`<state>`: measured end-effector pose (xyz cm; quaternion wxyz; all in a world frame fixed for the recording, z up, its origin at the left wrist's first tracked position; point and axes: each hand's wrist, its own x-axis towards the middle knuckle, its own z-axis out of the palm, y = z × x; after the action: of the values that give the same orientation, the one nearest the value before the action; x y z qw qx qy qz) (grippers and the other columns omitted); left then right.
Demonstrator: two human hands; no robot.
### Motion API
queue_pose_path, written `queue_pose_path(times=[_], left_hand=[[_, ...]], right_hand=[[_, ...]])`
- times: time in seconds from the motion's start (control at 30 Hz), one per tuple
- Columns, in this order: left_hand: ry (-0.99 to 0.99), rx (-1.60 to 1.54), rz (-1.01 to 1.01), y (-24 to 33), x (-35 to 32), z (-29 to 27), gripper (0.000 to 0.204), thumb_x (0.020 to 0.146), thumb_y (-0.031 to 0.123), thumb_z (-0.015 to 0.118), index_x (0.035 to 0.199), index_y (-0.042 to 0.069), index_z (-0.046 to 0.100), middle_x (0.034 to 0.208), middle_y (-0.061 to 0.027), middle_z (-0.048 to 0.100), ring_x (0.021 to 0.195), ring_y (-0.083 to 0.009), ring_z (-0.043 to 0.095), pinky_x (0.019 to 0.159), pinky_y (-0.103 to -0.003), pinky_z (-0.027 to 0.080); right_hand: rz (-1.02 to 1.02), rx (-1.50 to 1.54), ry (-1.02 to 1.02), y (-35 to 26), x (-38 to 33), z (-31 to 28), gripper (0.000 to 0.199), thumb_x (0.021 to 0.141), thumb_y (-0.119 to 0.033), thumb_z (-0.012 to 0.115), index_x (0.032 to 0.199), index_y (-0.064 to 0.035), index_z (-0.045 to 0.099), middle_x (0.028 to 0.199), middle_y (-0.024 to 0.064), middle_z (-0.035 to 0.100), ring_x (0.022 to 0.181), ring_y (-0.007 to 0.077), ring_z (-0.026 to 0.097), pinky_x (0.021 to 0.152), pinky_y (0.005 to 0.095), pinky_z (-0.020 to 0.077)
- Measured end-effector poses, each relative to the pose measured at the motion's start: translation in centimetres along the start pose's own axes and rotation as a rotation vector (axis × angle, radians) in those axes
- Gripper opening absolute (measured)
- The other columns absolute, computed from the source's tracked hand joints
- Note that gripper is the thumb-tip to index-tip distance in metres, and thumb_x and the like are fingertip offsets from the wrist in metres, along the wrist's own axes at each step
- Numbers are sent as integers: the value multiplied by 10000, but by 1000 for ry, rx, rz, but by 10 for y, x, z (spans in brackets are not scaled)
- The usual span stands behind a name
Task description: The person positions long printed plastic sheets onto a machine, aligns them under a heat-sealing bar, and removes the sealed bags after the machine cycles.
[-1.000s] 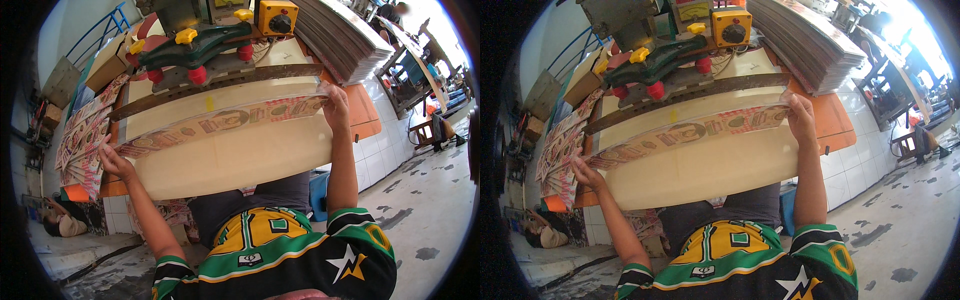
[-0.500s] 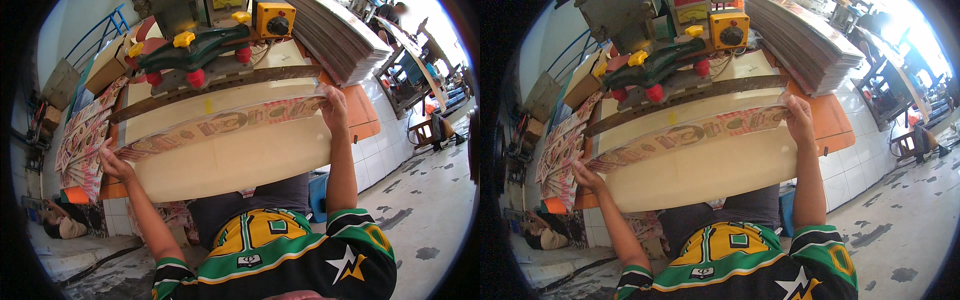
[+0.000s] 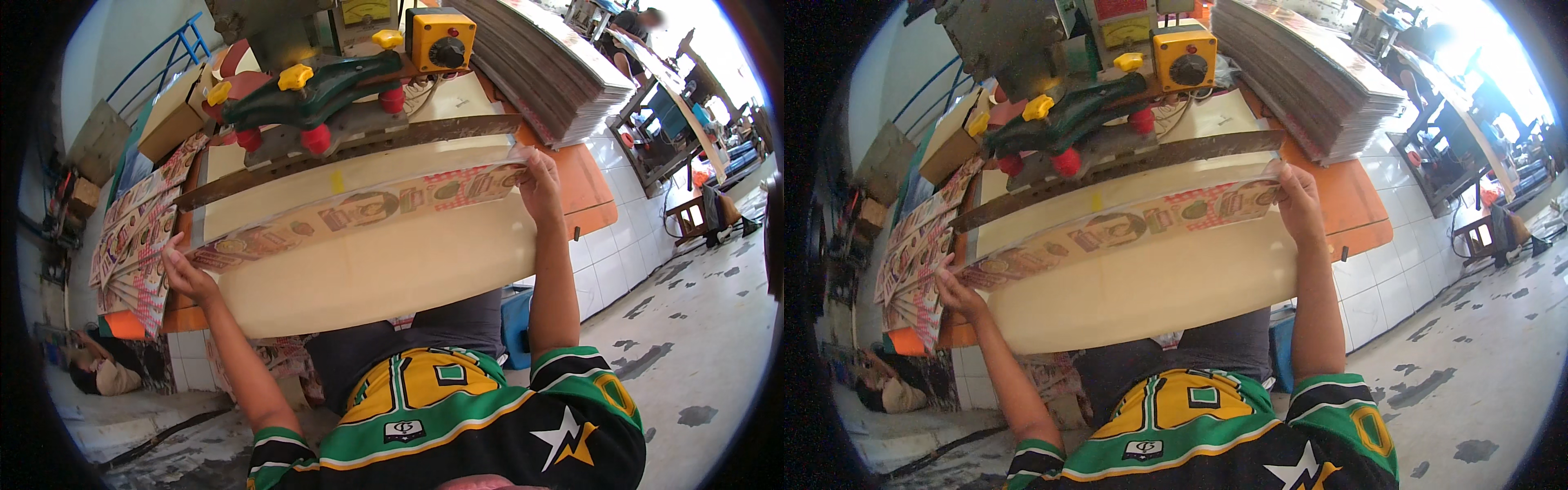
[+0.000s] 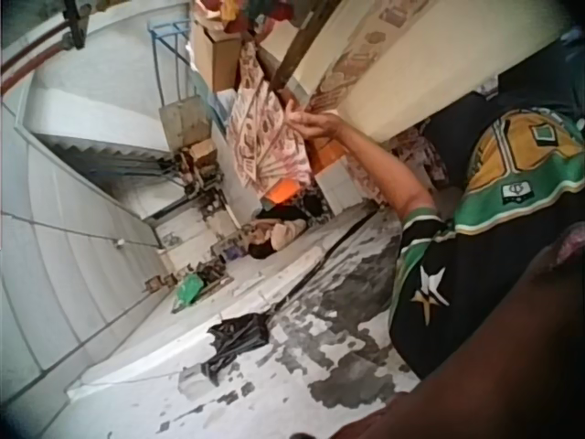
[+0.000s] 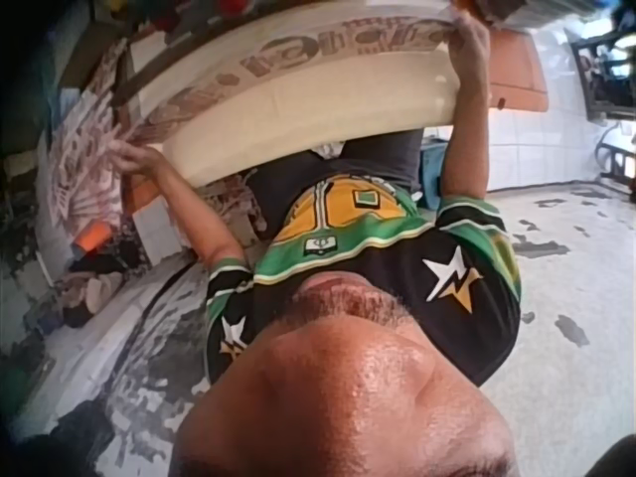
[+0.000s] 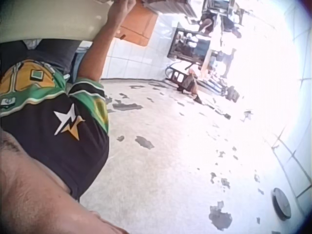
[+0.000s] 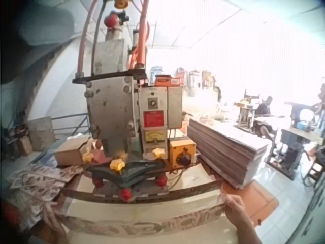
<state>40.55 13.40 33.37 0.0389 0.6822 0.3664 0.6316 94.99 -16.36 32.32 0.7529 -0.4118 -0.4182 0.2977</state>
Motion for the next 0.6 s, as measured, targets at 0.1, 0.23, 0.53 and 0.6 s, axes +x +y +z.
queue_pose_path(times=[0.1,0.23,0.53,0.6], left_hand=[[-9,-14,0,-2,0,1,473,1123,310,348,1091,-48,655,1090,-135,680,991,-239,610,919,-353,460],[-31,-29,-34,-7,-2,-3,473,1124,312,346,1080,-45,654,1079,-129,673,986,-235,604,916,-349,455],[-16,11,-16,0,2,-1,491,1121,319,332,1079,-46,658,1079,-129,669,965,-232,601,899,-347,456],[-14,-2,-41,1,0,-1,492,1119,317,333,1077,-50,657,1079,-129,669,964,-229,600,897,-345,457]], right_hand=[[0,-26,-40,-3,1,1,364,1045,-360,593,1102,-20,710,975,35,737,824,86,632,723,237,455],[55,-138,-11,-5,-3,20,341,1008,-327,664,1075,0,737,984,16,731,904,96,623,811,273,466],[249,-319,-102,-2,-6,11,327,896,-311,810,1033,-20,752,989,11,733,925,108,646,844,287,503],[245,-306,-100,-6,-6,19,352,891,-312,814,1069,-17,746,1007,10,734,932,110,649,849,291,508]])
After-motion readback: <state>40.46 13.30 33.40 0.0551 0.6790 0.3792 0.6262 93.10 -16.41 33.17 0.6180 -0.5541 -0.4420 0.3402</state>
